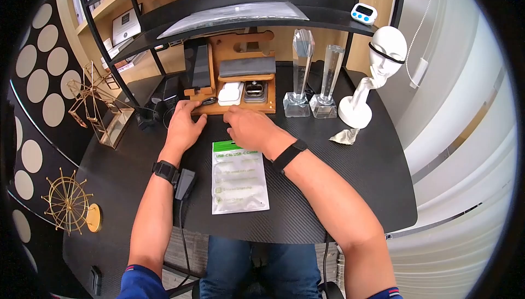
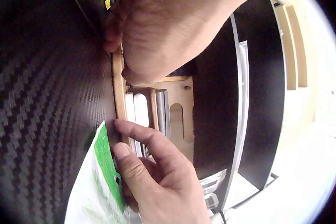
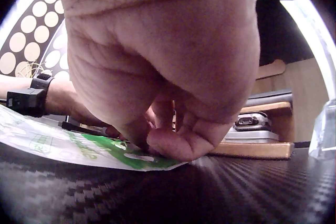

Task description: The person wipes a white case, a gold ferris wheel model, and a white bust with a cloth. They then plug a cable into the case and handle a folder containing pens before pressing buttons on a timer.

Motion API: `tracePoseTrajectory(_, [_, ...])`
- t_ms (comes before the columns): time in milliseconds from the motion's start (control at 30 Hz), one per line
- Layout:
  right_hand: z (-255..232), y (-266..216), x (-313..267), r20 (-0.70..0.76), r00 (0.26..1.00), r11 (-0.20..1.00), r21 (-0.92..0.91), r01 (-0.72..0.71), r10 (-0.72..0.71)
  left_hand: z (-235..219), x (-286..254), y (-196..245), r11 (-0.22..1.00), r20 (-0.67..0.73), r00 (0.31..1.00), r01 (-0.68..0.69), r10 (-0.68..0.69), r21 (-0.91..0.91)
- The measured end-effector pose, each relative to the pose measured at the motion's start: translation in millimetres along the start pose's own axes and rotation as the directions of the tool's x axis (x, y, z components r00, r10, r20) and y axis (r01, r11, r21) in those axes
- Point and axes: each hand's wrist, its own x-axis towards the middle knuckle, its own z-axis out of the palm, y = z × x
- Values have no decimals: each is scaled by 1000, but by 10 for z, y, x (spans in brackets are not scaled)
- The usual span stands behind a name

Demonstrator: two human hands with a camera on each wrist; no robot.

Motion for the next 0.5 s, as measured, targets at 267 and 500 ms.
tracePoseTrajectory(267, [-3,-34,7,2,1000,1000,-18,-5,5,65,22,-110,999,-32,999,-40,40,14])
tracePoseTrajectory(500, [38,9,-2,-33,999,1000,-11,20,-21,102,29,-112,999,-4,1000,-29,29,-33])
